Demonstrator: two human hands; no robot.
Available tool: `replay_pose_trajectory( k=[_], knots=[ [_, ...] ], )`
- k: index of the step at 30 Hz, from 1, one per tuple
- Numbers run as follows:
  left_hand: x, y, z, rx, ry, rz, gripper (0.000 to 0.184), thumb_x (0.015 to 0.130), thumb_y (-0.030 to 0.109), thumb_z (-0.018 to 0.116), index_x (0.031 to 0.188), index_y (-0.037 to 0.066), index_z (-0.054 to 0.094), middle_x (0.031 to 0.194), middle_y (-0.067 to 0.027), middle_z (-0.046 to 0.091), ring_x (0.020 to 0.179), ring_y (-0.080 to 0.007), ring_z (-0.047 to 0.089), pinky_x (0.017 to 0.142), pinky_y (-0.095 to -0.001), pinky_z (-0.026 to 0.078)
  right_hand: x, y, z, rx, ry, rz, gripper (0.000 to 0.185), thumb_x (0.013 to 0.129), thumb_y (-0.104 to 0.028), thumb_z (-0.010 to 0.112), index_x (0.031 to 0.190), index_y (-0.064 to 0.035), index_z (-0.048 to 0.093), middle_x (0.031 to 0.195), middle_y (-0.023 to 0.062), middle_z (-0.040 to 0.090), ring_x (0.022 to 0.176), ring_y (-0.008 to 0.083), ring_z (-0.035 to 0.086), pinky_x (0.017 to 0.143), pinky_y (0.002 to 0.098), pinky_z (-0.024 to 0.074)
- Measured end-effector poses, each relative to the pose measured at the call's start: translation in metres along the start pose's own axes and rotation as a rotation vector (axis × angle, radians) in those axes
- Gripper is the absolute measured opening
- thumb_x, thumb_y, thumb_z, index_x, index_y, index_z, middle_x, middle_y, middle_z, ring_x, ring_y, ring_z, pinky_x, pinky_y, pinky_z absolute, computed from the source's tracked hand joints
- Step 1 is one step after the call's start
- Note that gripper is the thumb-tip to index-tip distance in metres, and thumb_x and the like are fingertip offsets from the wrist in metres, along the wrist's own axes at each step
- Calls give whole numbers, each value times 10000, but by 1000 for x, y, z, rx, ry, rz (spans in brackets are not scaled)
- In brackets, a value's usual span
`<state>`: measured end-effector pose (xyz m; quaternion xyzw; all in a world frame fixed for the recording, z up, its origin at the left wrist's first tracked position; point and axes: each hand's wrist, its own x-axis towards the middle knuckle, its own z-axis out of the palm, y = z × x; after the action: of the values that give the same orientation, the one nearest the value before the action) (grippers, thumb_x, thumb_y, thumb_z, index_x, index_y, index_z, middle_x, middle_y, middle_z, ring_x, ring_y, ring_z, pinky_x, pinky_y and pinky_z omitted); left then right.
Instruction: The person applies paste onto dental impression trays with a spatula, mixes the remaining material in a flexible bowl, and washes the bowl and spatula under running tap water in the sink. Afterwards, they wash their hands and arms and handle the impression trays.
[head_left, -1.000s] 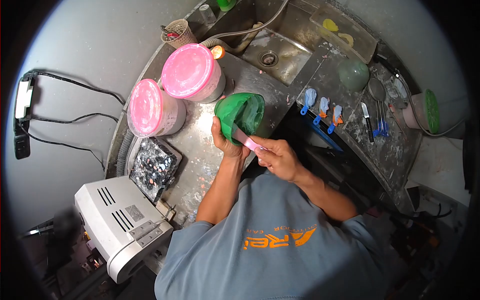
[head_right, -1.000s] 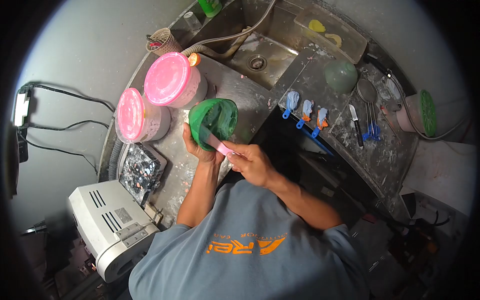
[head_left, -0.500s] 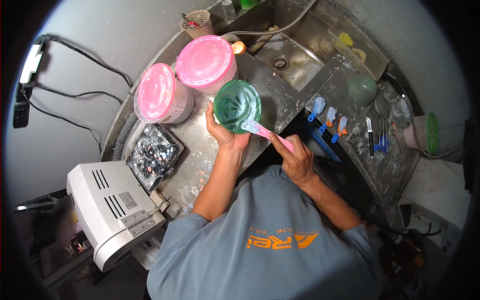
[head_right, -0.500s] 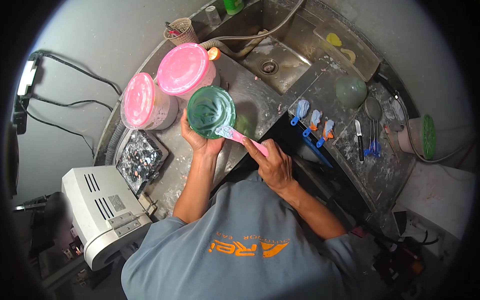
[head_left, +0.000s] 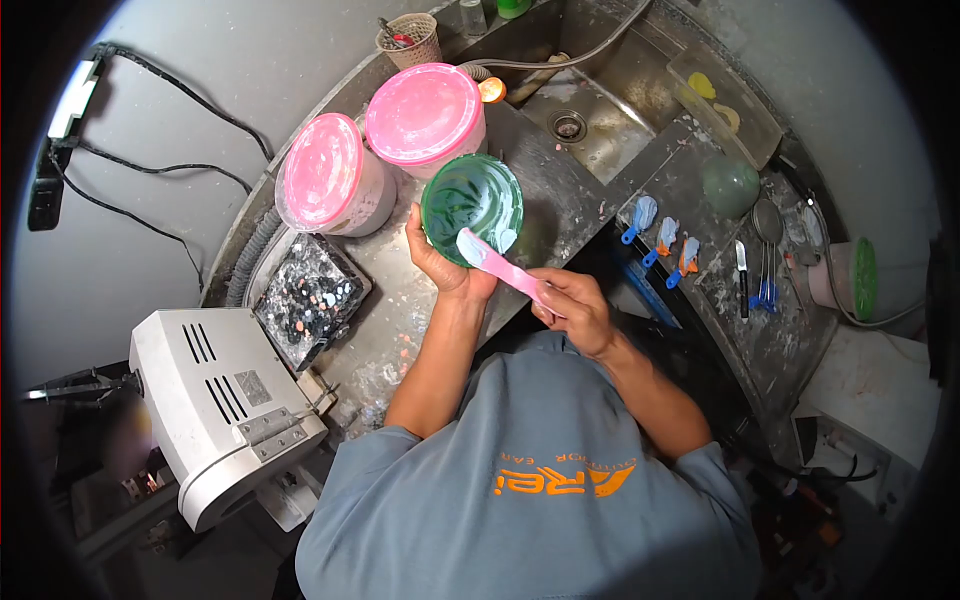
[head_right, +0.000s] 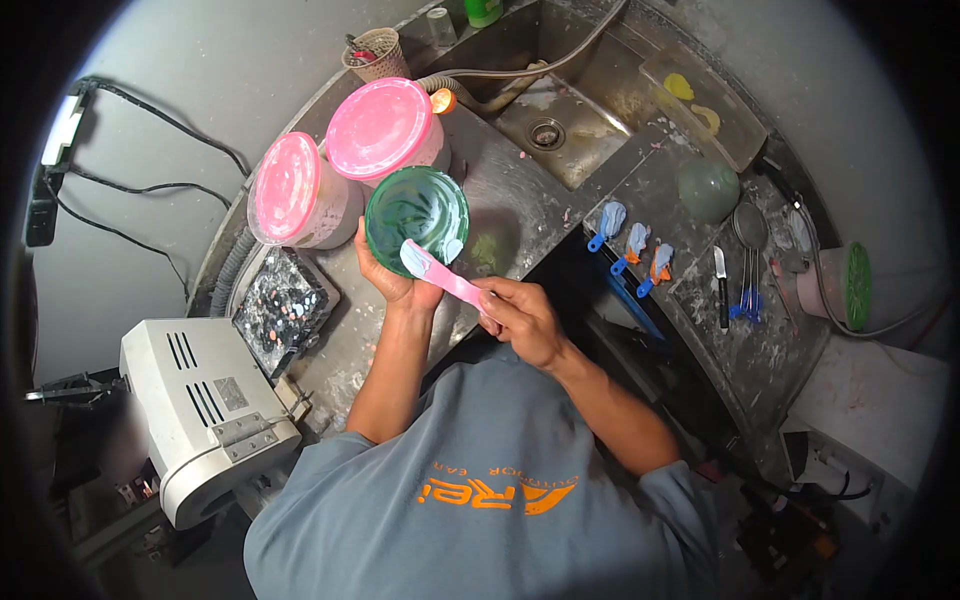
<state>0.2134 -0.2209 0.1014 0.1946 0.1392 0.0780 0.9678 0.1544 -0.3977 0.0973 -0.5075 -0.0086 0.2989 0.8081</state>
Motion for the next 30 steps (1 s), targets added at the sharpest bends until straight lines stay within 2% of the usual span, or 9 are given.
replay_pose_trajectory(
  k=[4,7,8,10,12,15,22,25,30],
  knots=[
    [3,11,-6,-34,-70,23,645,908,540,522,1283,18,569,1238,-149,625,1151,-321,598,1004,-497,476,-6,15,-18,103,68,124,324,1005,-183,538,1236,36,601,727,-18,497,612,22,416,478,174,277],
    [2,20,-10,-20,-46,25,638,908,532,527,1288,21,566,1238,-150,625,1149,-325,600,1012,-500,476,-22,9,-28,42,162,71,310,995,-168,555,1212,44,617,711,-26,480,598,22,401,479,169,269],
    [2,20,-12,-9,-41,30,628,911,521,531,1280,14,567,1240,-157,621,1144,-324,604,1007,-503,481,-25,3,-31,51,167,46,277,978,-133,579,1183,42,641,695,2,533,591,33,453,467,213,335],
    [1,18,-11,38,-54,21,610,916,508,532,1263,9,575,1216,-159,633,1114,-319,624,983,-489,502,-20,-1,-28,-398,225,-294,262,955,-98,598,1175,35,651,689,50,568,580,69,507,476,255,382],
    [-2,13,-5,101,-45,-5,587,920,495,533,1241,6,585,1187,-160,646,1078,-312,643,953,-472,523,-5,-15,-22,-933,336,-784,284,892,-42,638,1171,3,668,708,127,602,580,204,608,509,350,471],
    [-6,9,9,221,-19,-59,547,926,475,534,1203,9,603,1141,-155,665,1023,-302,669,907,-445,550,-7,-37,-16,-1413,346,-609,323,860,-35,648,1182,-16,669,696,125,580,586,296,611,519,387,491],
    [-1,1,-1,313,17,-58,462,920,435,569,1157,40,612,1103,-135,671,1009,-278,659,899,-427,538,-6,-11,-19,-1132,234,-552,294,893,-51,620,1179,9,659,730,173,634,640,348,638,533,409,487],
    [-2,0,-2,323,11,-80,456,920,430,573,1154,40,611,1106,-132,668,1019,-278,653,915,-428,529,-9,-9,-16,-1003,222,-447,271,924,-69,599,1168,33,658,788,215,659,637,287,659,545,376,485],
    [-2,-8,-3,355,38,-18,440,929,413,563,1176,49,593,1122,-127,653,1047,-272,638,922,-435,522,-10,-2,-24,-528,145,-94,272,968,-114,584,1176,44,658,737,92,644,625,122,578,513,296,435]
  ],
)
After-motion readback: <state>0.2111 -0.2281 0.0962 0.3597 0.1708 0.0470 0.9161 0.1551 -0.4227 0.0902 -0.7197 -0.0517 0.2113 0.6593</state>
